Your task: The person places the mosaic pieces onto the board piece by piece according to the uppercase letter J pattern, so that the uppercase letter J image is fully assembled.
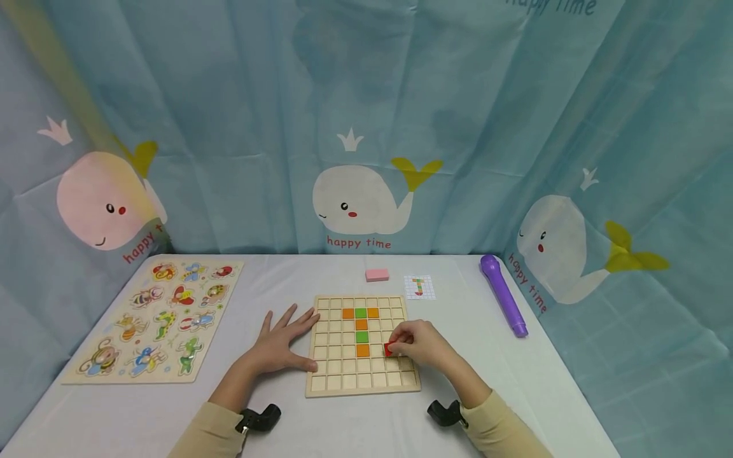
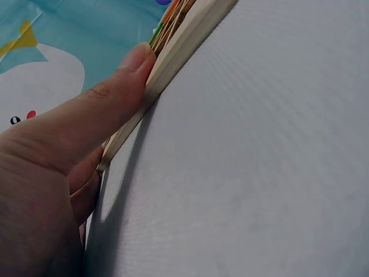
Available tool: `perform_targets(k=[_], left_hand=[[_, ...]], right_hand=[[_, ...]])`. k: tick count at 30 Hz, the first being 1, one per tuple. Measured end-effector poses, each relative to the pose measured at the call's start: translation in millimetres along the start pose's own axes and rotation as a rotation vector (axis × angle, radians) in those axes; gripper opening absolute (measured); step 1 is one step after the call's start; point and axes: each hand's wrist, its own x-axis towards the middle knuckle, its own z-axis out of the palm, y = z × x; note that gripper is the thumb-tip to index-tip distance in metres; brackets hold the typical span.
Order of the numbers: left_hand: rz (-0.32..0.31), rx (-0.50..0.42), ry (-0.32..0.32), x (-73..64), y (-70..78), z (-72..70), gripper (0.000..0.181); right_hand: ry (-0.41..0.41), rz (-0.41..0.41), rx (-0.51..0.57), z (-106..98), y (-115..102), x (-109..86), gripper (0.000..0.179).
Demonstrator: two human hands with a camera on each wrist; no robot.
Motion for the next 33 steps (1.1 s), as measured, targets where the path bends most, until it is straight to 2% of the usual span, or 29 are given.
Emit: perform_targets(k=[12,21,27,33], left_hand=[[0.003,0.000,0.006,-0.3,0.2,0.7,0.117],[0.002,0.014,0.006,0.3,0.1,-0.2,0.118],[0.007,0.003,-0.003,1.2,0.8,-0.4,0.117],[0.007,-0.001,0.000,0.5,-0.3,-0.3,0.117]], right_hand=[[-0.035,-0.043,-0.012,20.9,-18.5,4.6,0.007],[-0.070,-0.017,0.010,34.6,-27.0,9.5,0.009],[-0.049,0.017,-0.065,39.2,-28.9,11.4,0.014],[-0.029,0.003,-0.150,43.8,-31.9,11.9,0.017]])
